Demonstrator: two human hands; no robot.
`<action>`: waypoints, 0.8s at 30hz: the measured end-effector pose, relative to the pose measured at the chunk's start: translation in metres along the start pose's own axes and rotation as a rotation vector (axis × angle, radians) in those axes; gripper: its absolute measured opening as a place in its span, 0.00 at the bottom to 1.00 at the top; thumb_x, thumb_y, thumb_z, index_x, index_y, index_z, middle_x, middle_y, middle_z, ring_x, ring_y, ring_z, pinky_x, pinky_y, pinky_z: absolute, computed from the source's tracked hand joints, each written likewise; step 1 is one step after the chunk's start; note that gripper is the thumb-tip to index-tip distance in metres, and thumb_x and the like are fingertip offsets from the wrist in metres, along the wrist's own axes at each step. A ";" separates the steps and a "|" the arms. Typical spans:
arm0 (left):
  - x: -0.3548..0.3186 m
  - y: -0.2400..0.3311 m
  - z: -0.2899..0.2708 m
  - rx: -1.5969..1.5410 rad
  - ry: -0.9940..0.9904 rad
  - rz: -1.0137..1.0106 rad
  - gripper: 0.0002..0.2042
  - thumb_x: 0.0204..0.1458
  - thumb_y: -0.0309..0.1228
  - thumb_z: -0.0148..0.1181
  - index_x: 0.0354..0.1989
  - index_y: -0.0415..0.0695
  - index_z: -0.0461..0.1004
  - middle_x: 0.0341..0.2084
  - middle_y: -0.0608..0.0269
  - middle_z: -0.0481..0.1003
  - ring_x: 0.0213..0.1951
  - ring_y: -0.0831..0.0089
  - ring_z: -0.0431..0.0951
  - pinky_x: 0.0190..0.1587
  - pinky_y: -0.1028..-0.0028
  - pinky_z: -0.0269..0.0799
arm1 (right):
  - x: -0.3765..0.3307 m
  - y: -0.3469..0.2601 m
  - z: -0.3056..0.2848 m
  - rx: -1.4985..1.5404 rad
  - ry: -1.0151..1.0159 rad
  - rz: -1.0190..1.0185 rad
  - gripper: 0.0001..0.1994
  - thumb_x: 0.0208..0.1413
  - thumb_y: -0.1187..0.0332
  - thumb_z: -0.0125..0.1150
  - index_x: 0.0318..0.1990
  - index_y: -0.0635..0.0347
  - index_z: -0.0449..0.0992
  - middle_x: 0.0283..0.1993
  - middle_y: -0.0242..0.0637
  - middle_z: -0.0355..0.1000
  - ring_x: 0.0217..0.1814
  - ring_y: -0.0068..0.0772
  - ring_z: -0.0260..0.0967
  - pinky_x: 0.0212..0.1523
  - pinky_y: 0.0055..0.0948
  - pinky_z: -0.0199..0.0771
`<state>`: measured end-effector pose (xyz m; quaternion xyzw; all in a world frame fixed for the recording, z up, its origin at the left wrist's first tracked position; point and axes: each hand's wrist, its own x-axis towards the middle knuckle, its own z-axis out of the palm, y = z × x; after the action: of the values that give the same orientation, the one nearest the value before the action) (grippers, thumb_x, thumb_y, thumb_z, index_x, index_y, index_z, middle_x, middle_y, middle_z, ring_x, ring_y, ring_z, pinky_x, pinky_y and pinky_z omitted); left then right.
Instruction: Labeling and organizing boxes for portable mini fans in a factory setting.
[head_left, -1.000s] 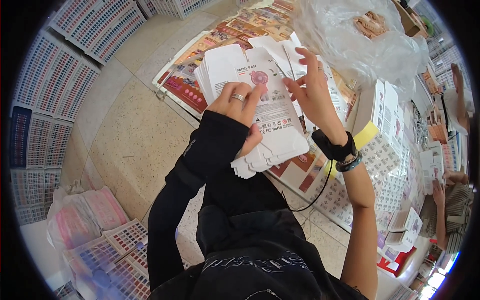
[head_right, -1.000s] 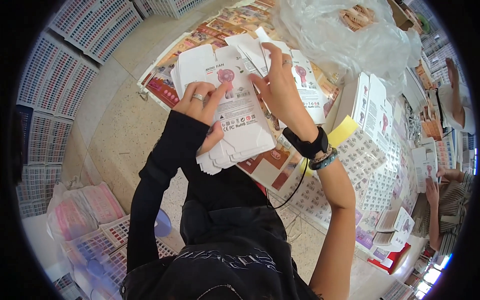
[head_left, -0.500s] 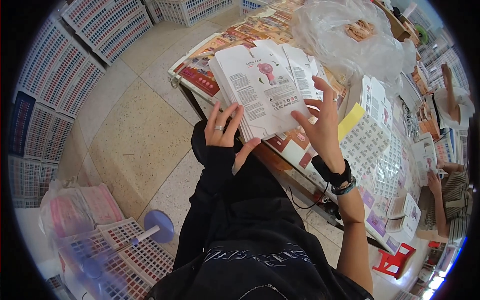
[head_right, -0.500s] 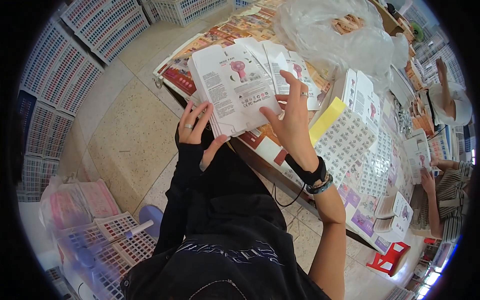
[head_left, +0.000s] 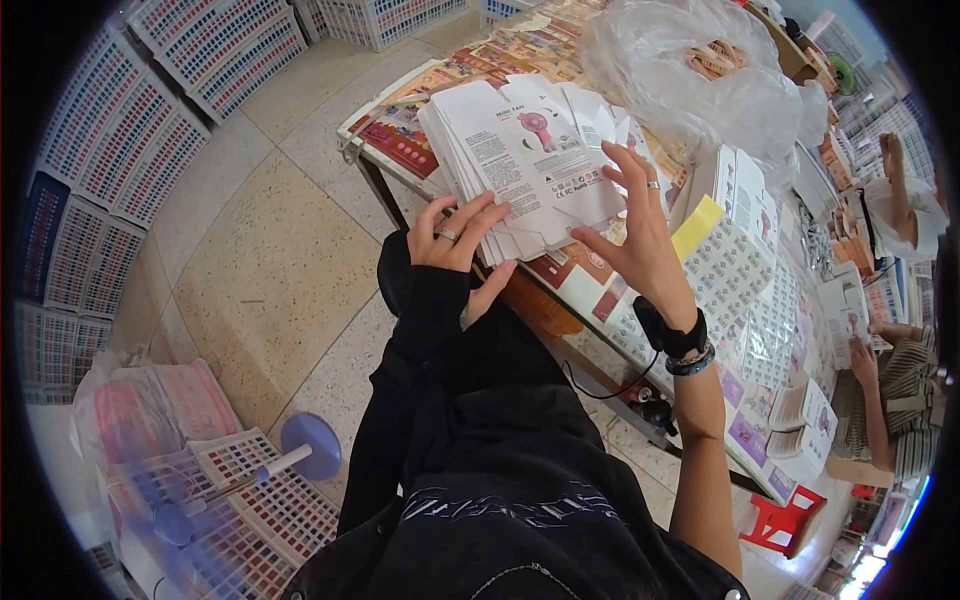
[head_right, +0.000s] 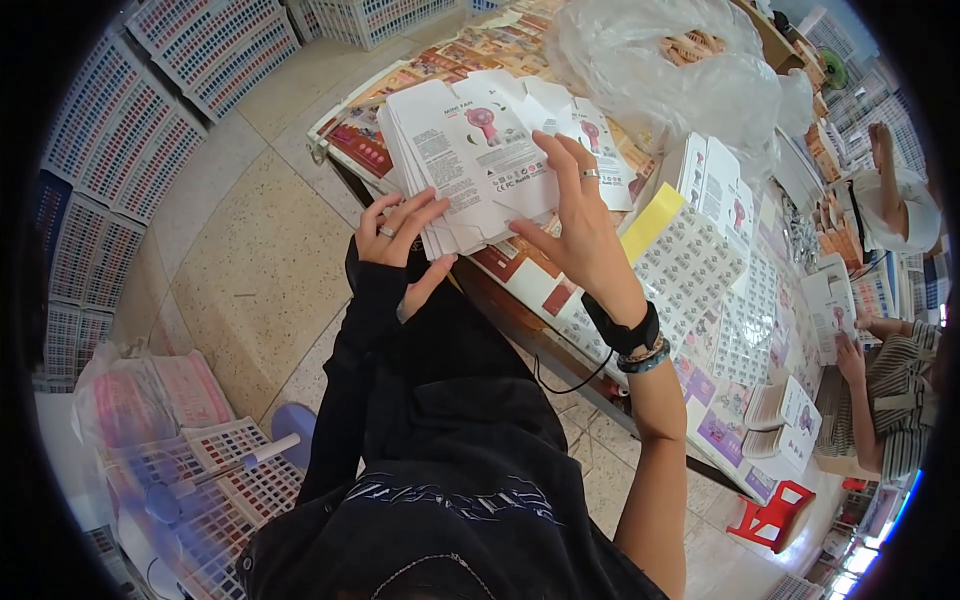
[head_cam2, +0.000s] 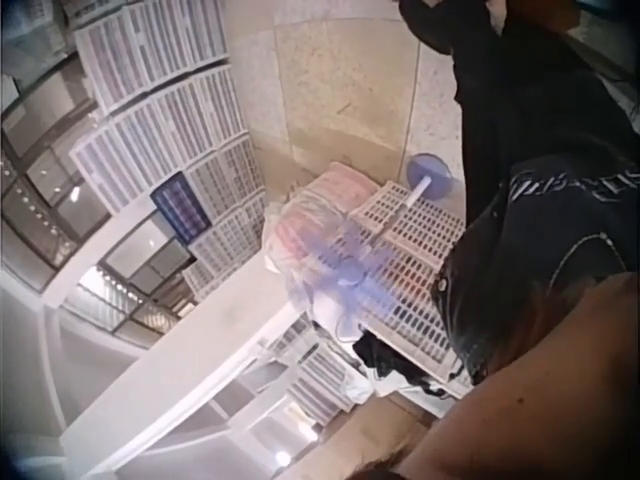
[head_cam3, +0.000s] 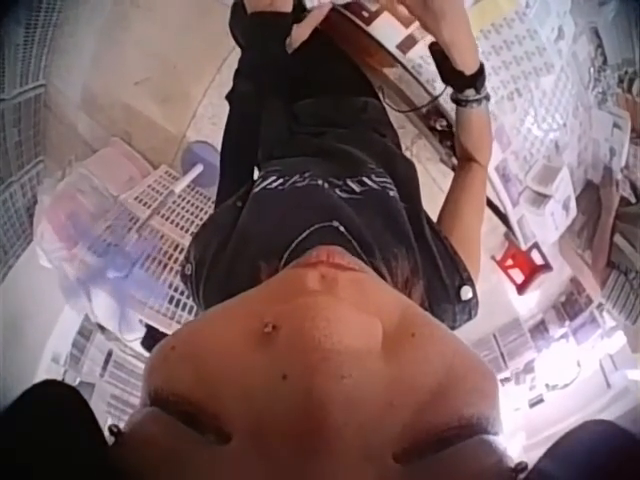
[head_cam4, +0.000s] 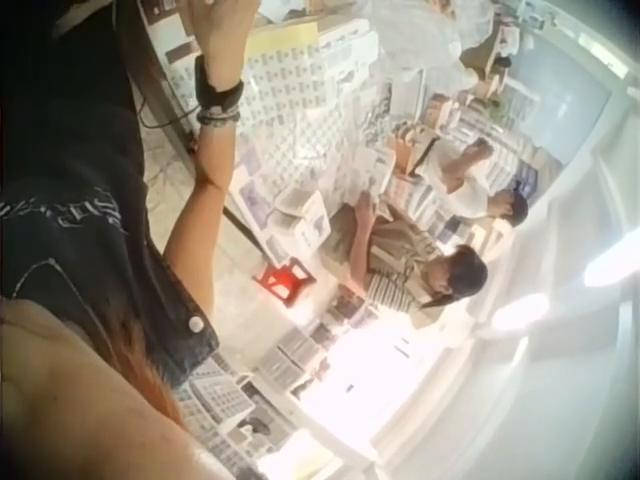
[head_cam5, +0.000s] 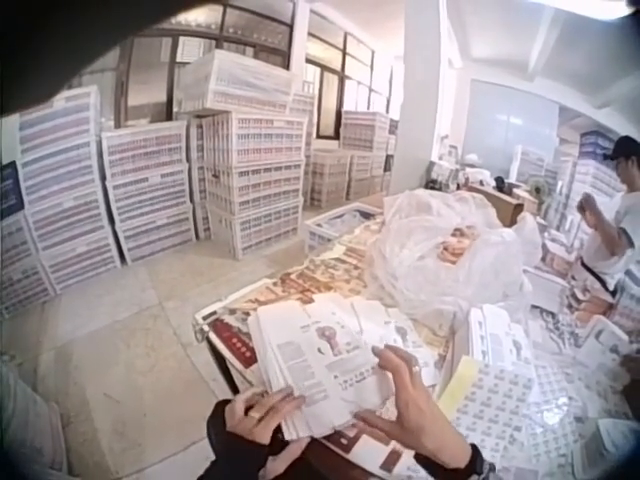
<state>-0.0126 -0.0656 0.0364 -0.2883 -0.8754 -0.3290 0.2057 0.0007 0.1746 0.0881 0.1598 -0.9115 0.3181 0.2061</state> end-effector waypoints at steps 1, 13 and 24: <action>0.001 0.003 0.000 -0.015 -0.010 -0.013 0.26 0.43 0.36 0.63 0.55 0.49 0.73 0.58 0.64 0.70 0.62 0.54 0.60 0.62 0.58 0.56 | 0.000 -0.002 -0.002 -0.003 -0.005 0.025 0.47 0.38 0.73 0.75 0.67 0.58 0.53 0.67 0.48 0.54 0.63 0.47 0.64 0.61 0.41 0.67; 0.009 -0.003 0.010 0.010 -0.107 0.147 0.28 0.39 0.25 0.57 0.54 0.52 0.74 0.61 0.65 0.68 0.64 0.61 0.64 0.64 0.49 0.51 | 0.000 0.036 -0.029 0.019 0.103 0.319 0.44 0.43 0.77 0.66 0.69 0.58 0.50 0.70 0.43 0.52 0.61 0.41 0.65 0.56 0.38 0.73; 0.076 -0.003 -0.006 -0.062 -0.357 0.230 0.26 0.37 0.27 0.66 0.51 0.49 0.76 0.41 0.60 0.71 0.44 0.61 0.72 0.47 0.64 0.70 | 0.081 0.044 -0.029 0.376 -0.068 0.147 0.35 0.50 0.80 0.63 0.66 0.56 0.56 0.38 0.31 0.72 0.48 0.23 0.66 0.44 0.25 0.64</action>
<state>-0.0709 -0.0431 0.0810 -0.4461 -0.8488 -0.2738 0.0747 -0.0796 0.2133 0.1245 0.1392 -0.8516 0.4914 0.1182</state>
